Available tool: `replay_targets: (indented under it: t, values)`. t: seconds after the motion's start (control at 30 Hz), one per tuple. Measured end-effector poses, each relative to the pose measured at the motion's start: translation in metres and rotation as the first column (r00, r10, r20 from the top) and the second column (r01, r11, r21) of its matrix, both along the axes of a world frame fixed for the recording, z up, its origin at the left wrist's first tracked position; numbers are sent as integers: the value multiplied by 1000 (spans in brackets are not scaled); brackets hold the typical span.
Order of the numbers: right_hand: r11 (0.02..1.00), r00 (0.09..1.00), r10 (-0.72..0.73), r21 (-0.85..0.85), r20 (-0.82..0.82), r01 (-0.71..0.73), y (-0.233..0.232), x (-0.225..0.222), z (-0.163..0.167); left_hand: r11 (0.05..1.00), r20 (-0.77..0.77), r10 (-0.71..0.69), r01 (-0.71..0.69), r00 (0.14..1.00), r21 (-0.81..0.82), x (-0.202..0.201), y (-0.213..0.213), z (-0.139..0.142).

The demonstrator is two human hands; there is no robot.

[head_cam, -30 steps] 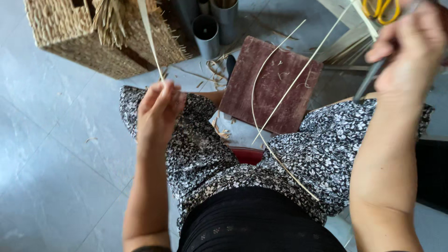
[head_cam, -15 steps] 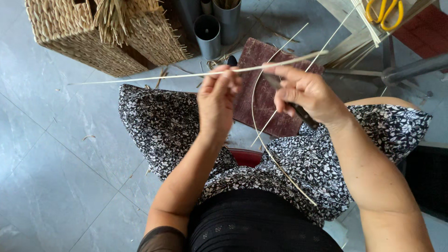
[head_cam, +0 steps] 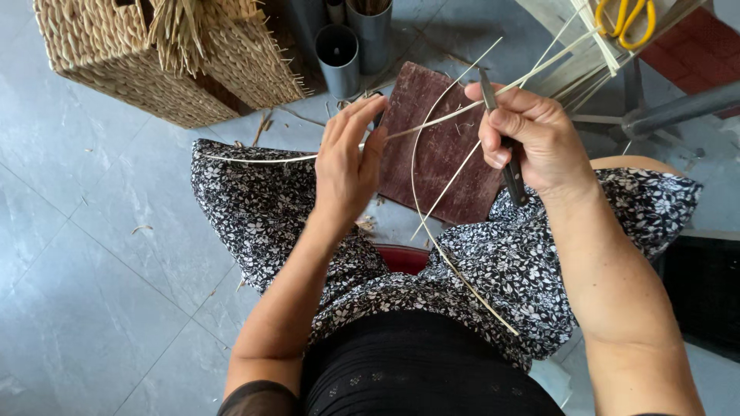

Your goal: The person sits on the floor and uses a small knife to split and shave thin bamboo strips, drawing each strip against the blade to trim and thin it. They work the strips one at a time on their lap and set finished strips aside.

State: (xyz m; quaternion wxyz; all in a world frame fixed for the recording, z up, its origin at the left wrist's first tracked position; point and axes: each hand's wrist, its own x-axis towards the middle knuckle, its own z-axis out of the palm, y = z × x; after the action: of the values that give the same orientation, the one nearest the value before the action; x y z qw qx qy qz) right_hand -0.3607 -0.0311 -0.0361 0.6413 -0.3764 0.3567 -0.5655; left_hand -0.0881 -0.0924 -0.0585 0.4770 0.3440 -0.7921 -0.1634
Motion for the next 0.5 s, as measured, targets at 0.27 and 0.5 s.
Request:
replay_targets:
  t: [0.27, 0.5]
  values:
    - [988, 989, -136, -75, -57, 132, -7, 10, 7, 697, -206, -228, 307, 952, 648, -2, -8, -2]
    - [997, 886, 23, -58, -462, -56, -9, 49, -5, 622, -178, -173, 248, 969, 743, 2, 5, 10]
